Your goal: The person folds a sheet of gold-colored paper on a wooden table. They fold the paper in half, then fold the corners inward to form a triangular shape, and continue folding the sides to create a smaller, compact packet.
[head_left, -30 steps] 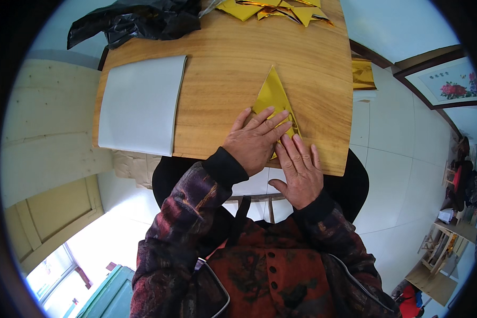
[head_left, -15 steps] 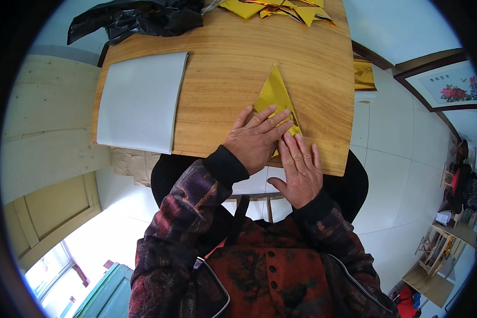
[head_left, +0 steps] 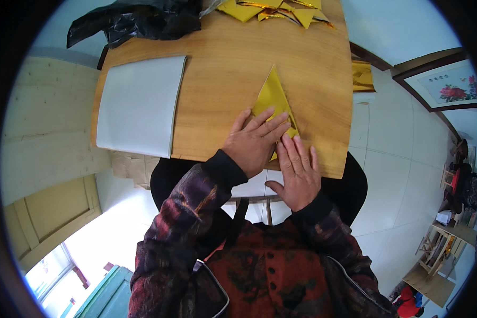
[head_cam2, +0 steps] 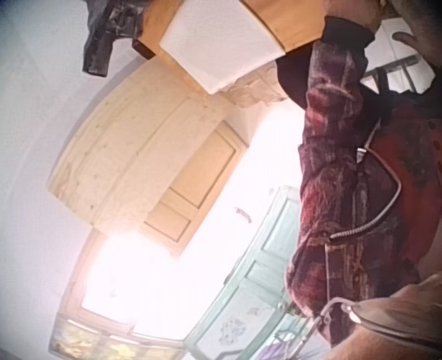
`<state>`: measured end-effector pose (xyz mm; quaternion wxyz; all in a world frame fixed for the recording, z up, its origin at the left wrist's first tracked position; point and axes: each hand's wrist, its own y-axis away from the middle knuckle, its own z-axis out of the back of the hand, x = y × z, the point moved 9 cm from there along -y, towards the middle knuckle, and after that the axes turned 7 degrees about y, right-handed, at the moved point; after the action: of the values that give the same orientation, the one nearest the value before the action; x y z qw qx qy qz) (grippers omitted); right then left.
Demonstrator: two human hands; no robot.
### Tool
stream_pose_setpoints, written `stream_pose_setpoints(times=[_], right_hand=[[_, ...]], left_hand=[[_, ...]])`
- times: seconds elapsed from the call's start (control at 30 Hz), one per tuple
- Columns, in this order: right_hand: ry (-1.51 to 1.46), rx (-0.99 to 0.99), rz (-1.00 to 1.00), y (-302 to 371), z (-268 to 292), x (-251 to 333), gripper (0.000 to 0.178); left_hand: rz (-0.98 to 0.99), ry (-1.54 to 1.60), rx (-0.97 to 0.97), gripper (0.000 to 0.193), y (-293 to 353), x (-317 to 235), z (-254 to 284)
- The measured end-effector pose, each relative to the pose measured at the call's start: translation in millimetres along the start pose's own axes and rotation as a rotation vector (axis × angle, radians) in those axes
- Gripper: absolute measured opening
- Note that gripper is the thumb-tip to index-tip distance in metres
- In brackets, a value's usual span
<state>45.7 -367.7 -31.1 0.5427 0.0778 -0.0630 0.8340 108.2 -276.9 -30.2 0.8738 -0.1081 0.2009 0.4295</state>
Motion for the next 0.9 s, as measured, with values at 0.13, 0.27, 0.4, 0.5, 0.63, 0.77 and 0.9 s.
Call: stream_pose_setpoints(times=[0.13,0.27,0.4,0.5,0.63,0.77,0.9], right_hand=[[-0.032,-0.036,0.0,-1.0,2.6,0.8,0.105],[-0.031,-0.03,-0.004,-0.7,1.8,1.0,0.104],[-0.015,0.002,-0.007,-0.5,-2.0,0.2,0.103],[-0.015,0.002,-0.011,-0.6,-2.3,0.3,0.103],[-0.017,-0.001,-0.012,-0.9,-1.5,0.9,0.103],[-0.016,0.005,-0.015,-1.7,-1.5,1.0,0.102],[-0.013,-0.007,-0.016,-2.0,-1.0,1.3,0.102]], left_hand=[[-0.018,0.013,-0.006,0.054,-0.9,-1.4,4.0],[-0.022,0.033,-0.031,0.055,-0.6,-1.3,5.7],[-0.026,0.043,-0.051,0.055,0.2,-1.1,6.0],[-0.029,0.047,-0.068,0.055,0.8,-1.3,6.9],[-0.032,0.057,-0.09,0.054,1.8,-2.0,8.8],[-0.025,0.032,-0.07,0.054,1.3,-2.0,7.6],[-0.012,-0.01,-0.032,0.054,-1.3,-0.6,3.8]])
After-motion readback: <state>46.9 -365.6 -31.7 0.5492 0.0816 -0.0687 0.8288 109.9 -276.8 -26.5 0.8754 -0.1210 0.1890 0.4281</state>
